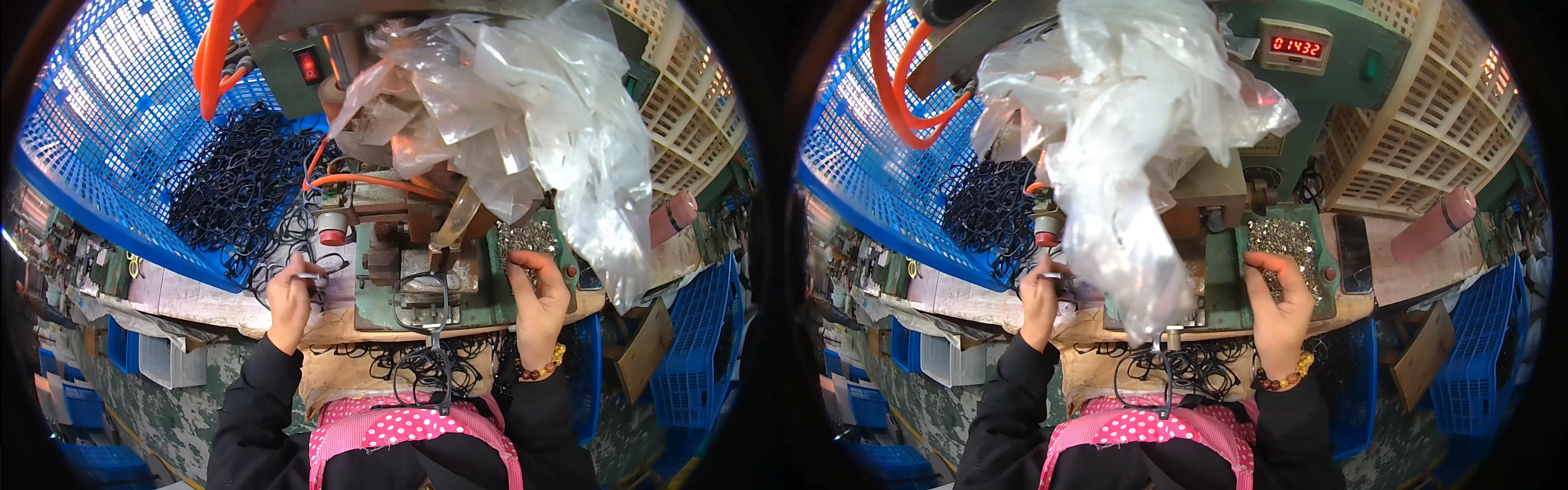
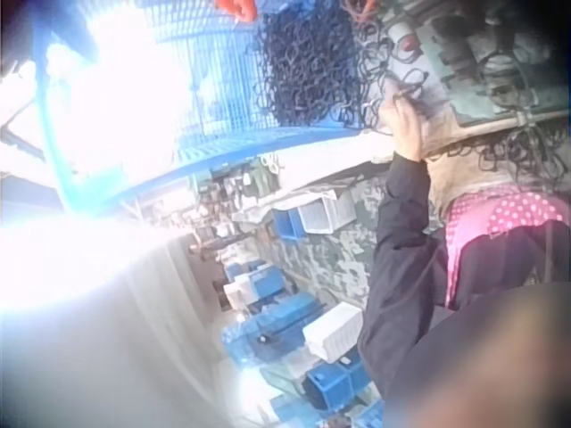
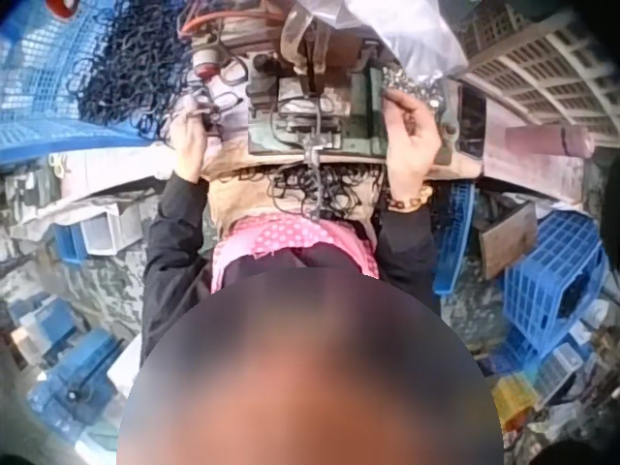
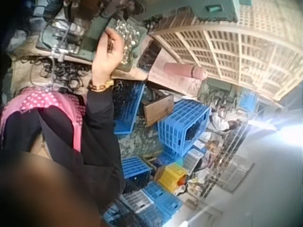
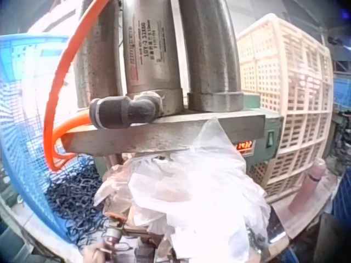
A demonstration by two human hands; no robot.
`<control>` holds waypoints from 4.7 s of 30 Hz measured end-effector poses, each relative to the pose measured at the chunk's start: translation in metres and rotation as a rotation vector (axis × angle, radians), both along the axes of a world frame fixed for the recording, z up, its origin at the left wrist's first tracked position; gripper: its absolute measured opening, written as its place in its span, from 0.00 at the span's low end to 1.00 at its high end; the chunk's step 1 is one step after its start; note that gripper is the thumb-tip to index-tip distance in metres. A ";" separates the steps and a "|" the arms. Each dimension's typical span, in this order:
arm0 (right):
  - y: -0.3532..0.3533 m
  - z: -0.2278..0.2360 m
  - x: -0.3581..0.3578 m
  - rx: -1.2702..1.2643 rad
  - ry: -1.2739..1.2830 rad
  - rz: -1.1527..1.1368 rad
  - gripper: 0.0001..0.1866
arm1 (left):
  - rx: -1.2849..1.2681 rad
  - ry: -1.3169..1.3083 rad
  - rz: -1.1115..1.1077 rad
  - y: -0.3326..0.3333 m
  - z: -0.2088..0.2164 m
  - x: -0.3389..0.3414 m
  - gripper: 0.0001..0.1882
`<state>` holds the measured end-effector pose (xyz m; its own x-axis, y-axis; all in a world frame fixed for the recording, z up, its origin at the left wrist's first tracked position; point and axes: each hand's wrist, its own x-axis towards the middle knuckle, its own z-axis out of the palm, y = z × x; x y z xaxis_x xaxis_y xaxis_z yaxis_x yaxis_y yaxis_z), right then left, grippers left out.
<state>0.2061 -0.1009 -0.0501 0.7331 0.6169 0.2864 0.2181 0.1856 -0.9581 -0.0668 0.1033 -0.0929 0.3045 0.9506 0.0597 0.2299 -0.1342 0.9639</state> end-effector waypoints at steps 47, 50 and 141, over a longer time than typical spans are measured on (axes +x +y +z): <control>-0.015 -0.052 0.050 -0.506 -0.936 -0.236 0.07 | -1.237 -0.422 -0.860 -0.101 0.091 0.065 0.25; -0.011 -0.060 0.054 -0.486 -0.897 -0.289 0.04 | -1.077 -0.307 -0.841 -0.100 0.094 0.057 0.27; -0.007 -0.026 0.049 0.031 -0.169 -0.317 0.19 | 1.034 0.098 -0.838 -0.075 0.106 0.066 0.18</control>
